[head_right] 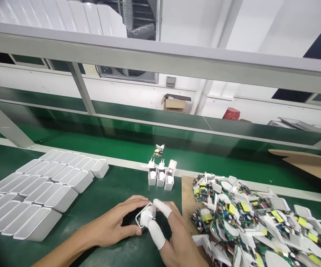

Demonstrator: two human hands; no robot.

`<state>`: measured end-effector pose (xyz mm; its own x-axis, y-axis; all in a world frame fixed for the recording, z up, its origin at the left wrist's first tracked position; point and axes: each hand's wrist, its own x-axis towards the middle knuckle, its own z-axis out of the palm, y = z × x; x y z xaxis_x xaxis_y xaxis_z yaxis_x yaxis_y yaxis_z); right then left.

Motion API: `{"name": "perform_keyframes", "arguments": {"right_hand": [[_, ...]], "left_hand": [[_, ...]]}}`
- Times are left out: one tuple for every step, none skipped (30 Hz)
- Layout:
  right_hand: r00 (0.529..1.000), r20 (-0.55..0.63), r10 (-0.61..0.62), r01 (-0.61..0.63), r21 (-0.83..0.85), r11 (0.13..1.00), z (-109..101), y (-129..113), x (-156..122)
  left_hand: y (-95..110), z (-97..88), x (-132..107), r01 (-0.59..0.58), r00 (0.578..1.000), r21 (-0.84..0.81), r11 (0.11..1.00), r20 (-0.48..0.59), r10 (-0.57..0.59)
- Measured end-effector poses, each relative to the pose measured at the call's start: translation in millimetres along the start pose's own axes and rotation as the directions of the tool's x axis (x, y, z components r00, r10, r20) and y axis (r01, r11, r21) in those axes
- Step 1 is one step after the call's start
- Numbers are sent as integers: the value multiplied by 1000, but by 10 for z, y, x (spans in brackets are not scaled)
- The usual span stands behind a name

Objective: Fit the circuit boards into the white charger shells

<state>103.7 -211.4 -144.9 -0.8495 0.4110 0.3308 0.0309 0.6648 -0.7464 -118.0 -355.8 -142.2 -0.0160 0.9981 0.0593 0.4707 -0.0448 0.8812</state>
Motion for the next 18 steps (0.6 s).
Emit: {"name": "perform_keyframes", "arguments": {"right_hand": [[999, 28, 21, -22, 46, 999, -3, -1, 9], [998, 49, 42, -46, 87, 995, 1, 6, 18], [995, 68, 69, -77, 120, 990, 13, 21, 26], [994, 67, 92, -101, 148, 984, 35, 46, 31], [992, 59, 109, -117, 164, 979, 66, 77, 35], [993, 47, 106, -113, 165, 980, 104, 112, 39], [996, 29, 81, -84, 152, 985, 147, 146, 44], [999, 8, 38, -39, 125, 991, 190, 177, 49], [1000, -15, -13, 14, 87, 996, 231, 201, 57], [997, -31, -65, 67, 41, 997, 267, 215, 66], [992, -39, -123, 123, -4, 992, 296, 221, 76], [982, -47, -184, 182, -44, 982, 318, 218, 88], [969, -46, -242, 238, -82, 968, 334, 208, 100], [955, -44, -294, 288, -117, 951, 342, 191, 114], [941, -45, -336, 326, -149, 933, 345, 169, 129], [930, -47, -366, 353, -173, 919, 343, 142, 144], [922, -50, -384, 368, -190, 910, 337, 113, 161], [918, -56, -393, 375, -201, 905, 329, 82, 179]], "left_hand": [[-2, -17, -13, 3, 1000, 17, 1000, 7, -3], [-9, -21, -27, 8, 1000, 35, 999, 1, -8], [-18, -13, -41, 18, 1000, 47, 999, -16, -18], [-27, 8, -52, 32, 998, 51, 998, -47, -29], [-33, 39, -58, 43, 995, 44, 998, -92, -39], [-32, 76, -59, 52, 989, 23, 998, -141, -49], [-24, 117, -54, 59, 980, -9, 998, -190, -60], [-8, 156, -45, 70, 970, -48, 996, -230, -79], [15, 191, -33, 91, 958, -88, 992, -265, -111], [40, 219, -20, 121, 943, -124, 985, -296, -153], [65, 239, -8, 156, 925, -152, 976, -325, -199], [84, 251, 2, 191, 906, -172, 966, -349, -241], [95, 257, 9, 214, 890, -183, 959, -367, -269], [97, 258, 14, 224, 881, -188, 956, -380, -281], [90, 256, 15, 217, 879, -191, 957, -388, -277], [76, 254, 13, 202, 881, -191, 961, -392, -263], [57, 253, 7, 179, 883, -188, 966, -402, -242], [36, 253, -3, 149, 881, -181, 972, -422, -214]]}}
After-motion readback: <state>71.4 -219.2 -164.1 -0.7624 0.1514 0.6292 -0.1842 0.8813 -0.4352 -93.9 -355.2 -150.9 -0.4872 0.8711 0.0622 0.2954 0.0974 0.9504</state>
